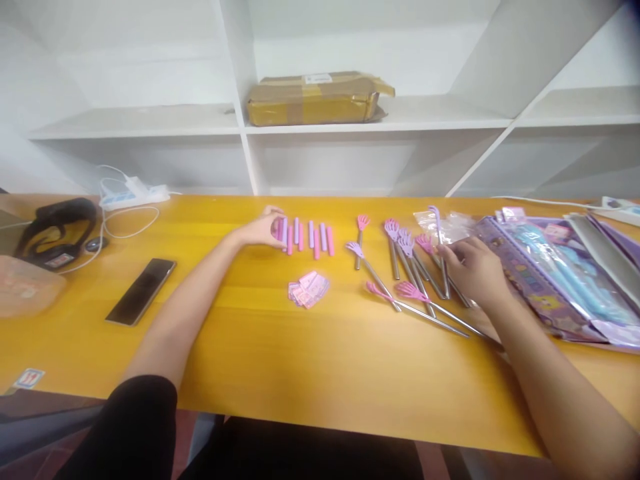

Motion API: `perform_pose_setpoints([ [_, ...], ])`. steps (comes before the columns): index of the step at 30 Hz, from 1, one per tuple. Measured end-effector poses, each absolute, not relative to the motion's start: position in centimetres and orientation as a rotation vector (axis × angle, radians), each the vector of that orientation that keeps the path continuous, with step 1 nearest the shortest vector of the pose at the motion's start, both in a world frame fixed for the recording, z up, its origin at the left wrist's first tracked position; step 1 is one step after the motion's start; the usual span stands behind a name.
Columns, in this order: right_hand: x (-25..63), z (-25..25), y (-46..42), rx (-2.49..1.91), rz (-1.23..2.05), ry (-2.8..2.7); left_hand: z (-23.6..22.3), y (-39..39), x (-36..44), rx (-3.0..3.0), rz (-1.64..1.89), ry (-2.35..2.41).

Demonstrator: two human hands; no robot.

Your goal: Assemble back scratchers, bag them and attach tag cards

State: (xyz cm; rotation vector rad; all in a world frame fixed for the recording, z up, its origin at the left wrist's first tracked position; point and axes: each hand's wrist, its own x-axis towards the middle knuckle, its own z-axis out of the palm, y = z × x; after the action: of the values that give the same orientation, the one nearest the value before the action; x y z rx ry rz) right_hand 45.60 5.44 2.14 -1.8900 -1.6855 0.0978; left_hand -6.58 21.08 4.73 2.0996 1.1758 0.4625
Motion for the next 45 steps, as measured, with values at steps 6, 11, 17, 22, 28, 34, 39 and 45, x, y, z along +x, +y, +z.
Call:
perform_pose_setpoints([
  [6, 44.5, 5.0, 5.3, -1.839, 0.234, -1.567, 6.7, 20.8, -6.7, 1.792, 0.761, 0.979],
  [11, 39.7, 10.4, 6.0, -1.609, 0.481, -1.467, 11.0, 17.9, -4.9, 1.601, 0.84, 0.735],
  [17, 31.4, 17.0, 7.0, -1.137, 0.702, -1.349, 16.8, 11.6, -2.2, 1.772, 0.505, 0.697],
  [22, 27.4, 19.4, 5.3, -0.73, 0.884, -1.19, 20.7, 7.0, -2.9, 2.215, 0.316, 0.679],
  [28, 27.6, 20.1, 3.8, -0.636, 0.818, -1.133, 22.3, 5.0, -4.0, 2.332, 0.525, 0.773],
  [34, 27.9, 20.2, 3.7, -0.622, 0.785, -1.157, 22.5, 4.4, -4.1, 2.39, 0.572, 0.776],
  [39, 27.5, 19.9, 3.6, -0.633, 0.733, -1.151, 22.5, 4.2, -3.8, 2.397, 0.618, 0.84],
  [45, 27.3, 19.4, 3.5, -0.608, 0.728, -1.201, 22.4, 4.3, -3.7, 2.463, 0.7, 0.864],
])
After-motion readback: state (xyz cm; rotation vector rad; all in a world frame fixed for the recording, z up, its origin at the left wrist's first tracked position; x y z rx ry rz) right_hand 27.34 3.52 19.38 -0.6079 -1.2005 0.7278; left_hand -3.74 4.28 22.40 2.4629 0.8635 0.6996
